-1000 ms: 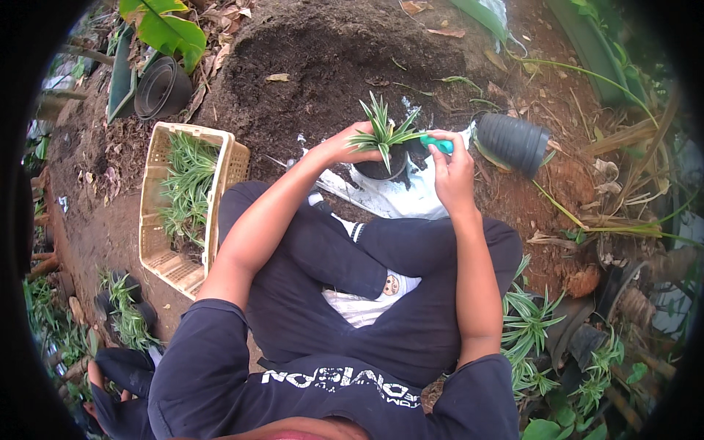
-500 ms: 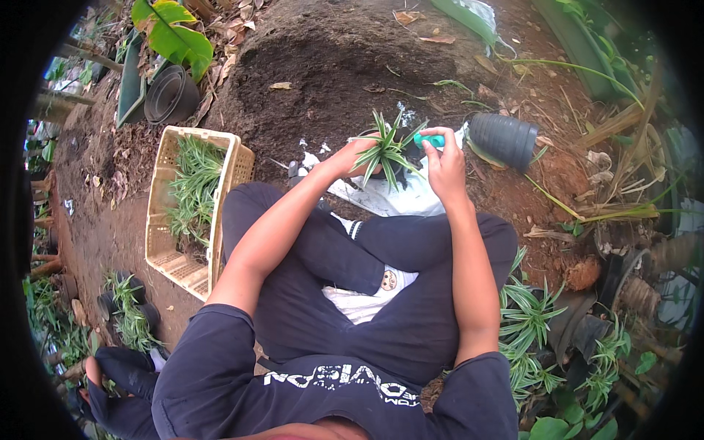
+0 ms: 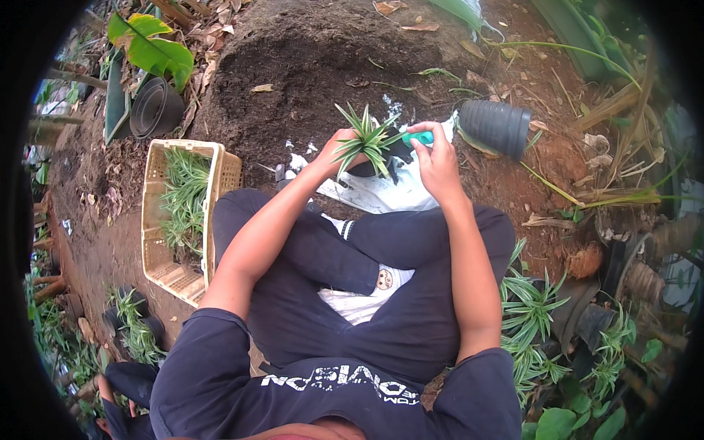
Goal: The person sits on the ground and uses a small trowel to scoop soil into a black plastic pot containing a small plant. The person repeatedly adds soil and presses it down around the plant. The person then places the potted plant on the ground among other potted plants.
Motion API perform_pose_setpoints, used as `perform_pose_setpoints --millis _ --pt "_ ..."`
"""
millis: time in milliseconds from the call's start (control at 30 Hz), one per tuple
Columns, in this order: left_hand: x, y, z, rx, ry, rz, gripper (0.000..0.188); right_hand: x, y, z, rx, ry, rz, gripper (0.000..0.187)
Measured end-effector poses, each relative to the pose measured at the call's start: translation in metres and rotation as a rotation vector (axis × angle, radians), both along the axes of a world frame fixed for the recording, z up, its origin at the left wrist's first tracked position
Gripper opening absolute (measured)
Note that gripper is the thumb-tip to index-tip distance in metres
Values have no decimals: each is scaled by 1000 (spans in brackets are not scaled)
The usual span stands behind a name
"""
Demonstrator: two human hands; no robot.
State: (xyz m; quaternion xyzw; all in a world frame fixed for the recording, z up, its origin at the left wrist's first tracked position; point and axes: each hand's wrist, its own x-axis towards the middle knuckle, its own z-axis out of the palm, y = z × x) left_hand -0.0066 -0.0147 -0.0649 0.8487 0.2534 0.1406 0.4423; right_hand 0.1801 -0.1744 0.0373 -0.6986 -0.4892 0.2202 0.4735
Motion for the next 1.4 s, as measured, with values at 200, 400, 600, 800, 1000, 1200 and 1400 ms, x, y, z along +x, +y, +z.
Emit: perform_pose_setpoints --millis 200,400,600,800,1000,1200,1400 --pt "-2 11 -4 -170 -146 -34 23 -9 11 -22 113 174 -76 25" --pt "-1 21 16 -310 0 -36 25 -16 4 2 137 -116 -88 20" --pt "-1 33 16 -323 87 -30 30 -22 -3 -4 66 -18 -43 18" --pt "-1 38 36 -386 205 -8 30 -9 -15 38 149 -108 158 20" --pt "3 47 16 -456 127 -86 34 -26 -8 16 92 -96 351 22" --pt "2 51 6 -469 84 -121 32 -38 -1 25 104 -165 376 24" --pt "5 52 2 -494 30 -156 28 -48 2 21 104 -157 390 23"
